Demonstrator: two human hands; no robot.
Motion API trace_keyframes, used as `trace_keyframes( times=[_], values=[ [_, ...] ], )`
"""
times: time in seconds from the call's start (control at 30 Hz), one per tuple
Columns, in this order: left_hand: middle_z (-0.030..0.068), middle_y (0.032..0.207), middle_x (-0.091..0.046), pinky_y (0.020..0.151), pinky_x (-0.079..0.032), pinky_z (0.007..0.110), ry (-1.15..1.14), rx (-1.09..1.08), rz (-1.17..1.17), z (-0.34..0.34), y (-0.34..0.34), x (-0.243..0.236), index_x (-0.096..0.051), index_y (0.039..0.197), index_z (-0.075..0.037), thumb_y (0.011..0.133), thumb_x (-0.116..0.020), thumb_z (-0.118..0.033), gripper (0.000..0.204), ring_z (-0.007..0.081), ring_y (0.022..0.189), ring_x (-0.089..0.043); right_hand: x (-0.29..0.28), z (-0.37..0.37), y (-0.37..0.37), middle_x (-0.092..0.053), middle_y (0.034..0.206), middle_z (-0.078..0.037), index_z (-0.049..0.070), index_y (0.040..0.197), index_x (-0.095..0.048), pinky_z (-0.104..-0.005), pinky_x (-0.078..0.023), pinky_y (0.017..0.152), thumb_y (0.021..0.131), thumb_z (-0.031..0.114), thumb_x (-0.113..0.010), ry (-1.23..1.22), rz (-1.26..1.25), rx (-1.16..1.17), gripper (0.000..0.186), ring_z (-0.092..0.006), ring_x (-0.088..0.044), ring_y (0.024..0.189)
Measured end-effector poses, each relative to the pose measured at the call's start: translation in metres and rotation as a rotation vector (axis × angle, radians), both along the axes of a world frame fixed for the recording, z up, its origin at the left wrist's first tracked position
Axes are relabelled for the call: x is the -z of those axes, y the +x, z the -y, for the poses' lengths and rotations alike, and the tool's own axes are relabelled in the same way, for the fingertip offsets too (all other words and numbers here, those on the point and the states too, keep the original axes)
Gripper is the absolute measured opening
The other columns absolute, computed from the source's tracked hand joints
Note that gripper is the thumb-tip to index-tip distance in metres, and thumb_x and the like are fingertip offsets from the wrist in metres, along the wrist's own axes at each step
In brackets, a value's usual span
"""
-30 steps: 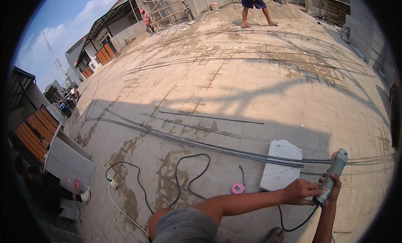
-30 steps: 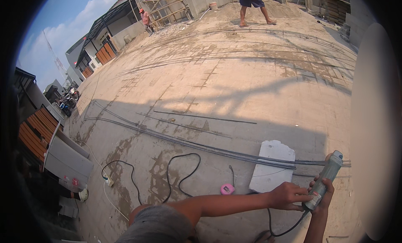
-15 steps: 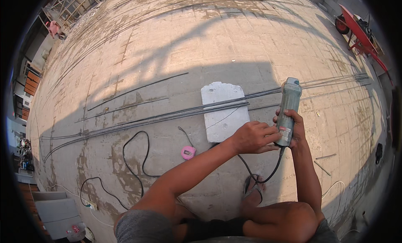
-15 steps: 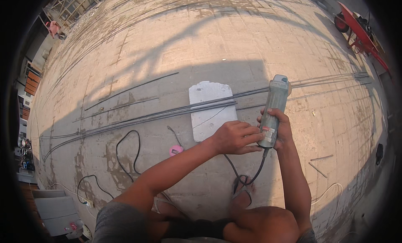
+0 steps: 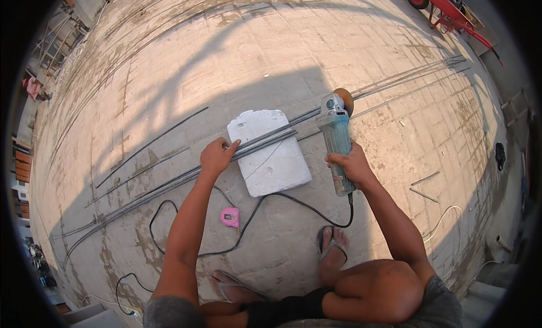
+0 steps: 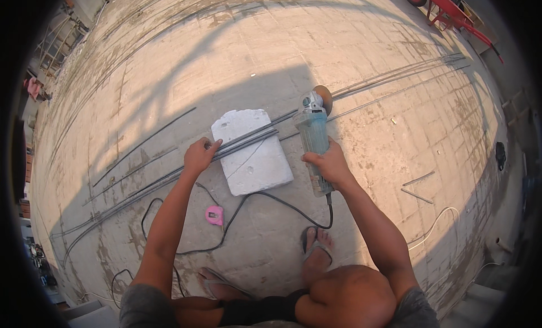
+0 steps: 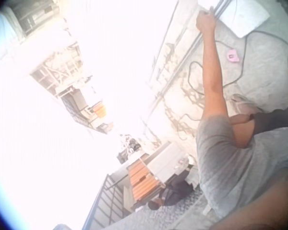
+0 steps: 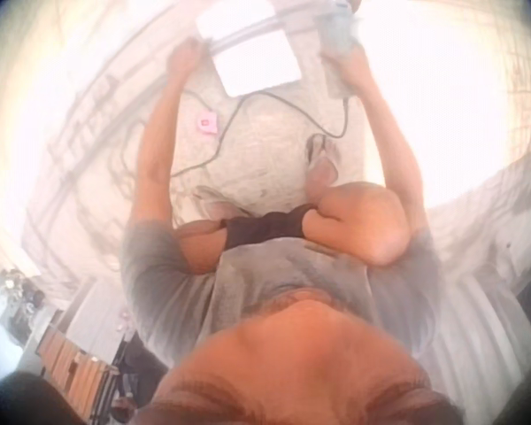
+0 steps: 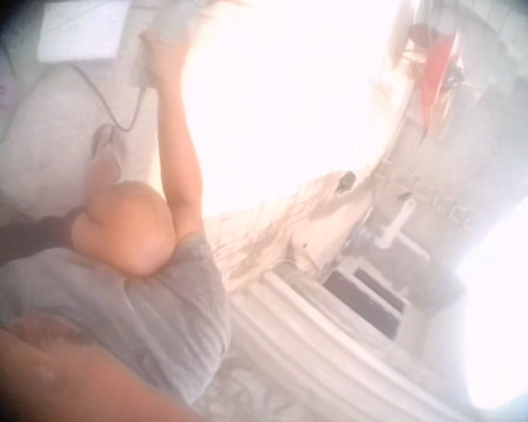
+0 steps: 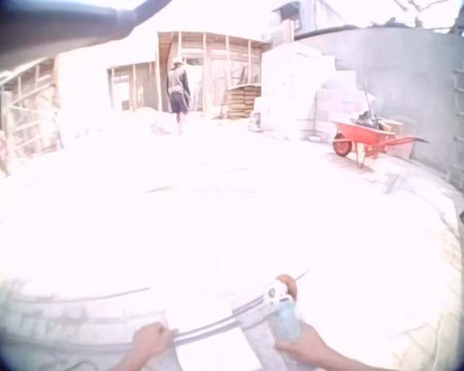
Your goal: The person aligns several metal rods on a white block and uses an angle grinder to cut them. After cutting, the person picks up a small metal wire and ties the cut rods together.
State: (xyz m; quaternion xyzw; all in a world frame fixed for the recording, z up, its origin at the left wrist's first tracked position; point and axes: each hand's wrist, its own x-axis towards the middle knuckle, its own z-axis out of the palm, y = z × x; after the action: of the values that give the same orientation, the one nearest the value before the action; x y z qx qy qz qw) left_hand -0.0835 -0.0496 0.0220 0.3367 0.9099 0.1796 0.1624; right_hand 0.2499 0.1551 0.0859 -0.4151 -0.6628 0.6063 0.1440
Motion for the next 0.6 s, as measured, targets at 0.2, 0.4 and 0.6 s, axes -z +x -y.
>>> trace_keyframes(
  times=[0.2,0.4,0.6],
  values=[
    [0.0113,0.095,-0.076,0.083,-0.053,0.037,0.396,0.266,0.046,-0.033,0.017,0.017,-0.082,0.101,-0.008,0.086,-0.081,-0.035,0.031,0.0276,0.092,-0.071,0.005,0.008,-0.018,-0.069,0.107,-0.018,-0.007,0.128,-0.056,-0.0368,-0.056,0.082,0.074,0.021,-0.083,-0.074,0.062,-0.001,0.066,-0.0237,-0.069,0.092],
    [0.013,0.097,-0.079,0.083,-0.055,0.036,0.236,0.095,0.287,-0.065,0.018,0.016,-0.084,0.101,-0.011,0.083,-0.083,-0.031,0.027,0.0253,0.089,-0.073,0.01,0.011,-0.021,-0.069,0.112,-0.023,-0.008,0.13,-0.055,-0.0393,-0.056,0.09,0.071,0.026,-0.084,0.085,0.139,-0.049,0.074,-0.0309,-0.07,0.101],
    [0.0123,0.096,-0.079,0.082,-0.055,0.037,0.127,0.124,0.325,-0.072,0.011,0.009,-0.084,0.1,-0.01,0.082,-0.084,-0.031,0.027,0.0237,0.089,-0.074,0.025,0.004,-0.017,-0.069,0.116,-0.028,-0.01,0.132,-0.054,-0.0412,-0.054,0.095,0.069,0.029,-0.085,0.213,0.255,-0.067,0.08,-0.0367,-0.069,0.108]
  ],
)
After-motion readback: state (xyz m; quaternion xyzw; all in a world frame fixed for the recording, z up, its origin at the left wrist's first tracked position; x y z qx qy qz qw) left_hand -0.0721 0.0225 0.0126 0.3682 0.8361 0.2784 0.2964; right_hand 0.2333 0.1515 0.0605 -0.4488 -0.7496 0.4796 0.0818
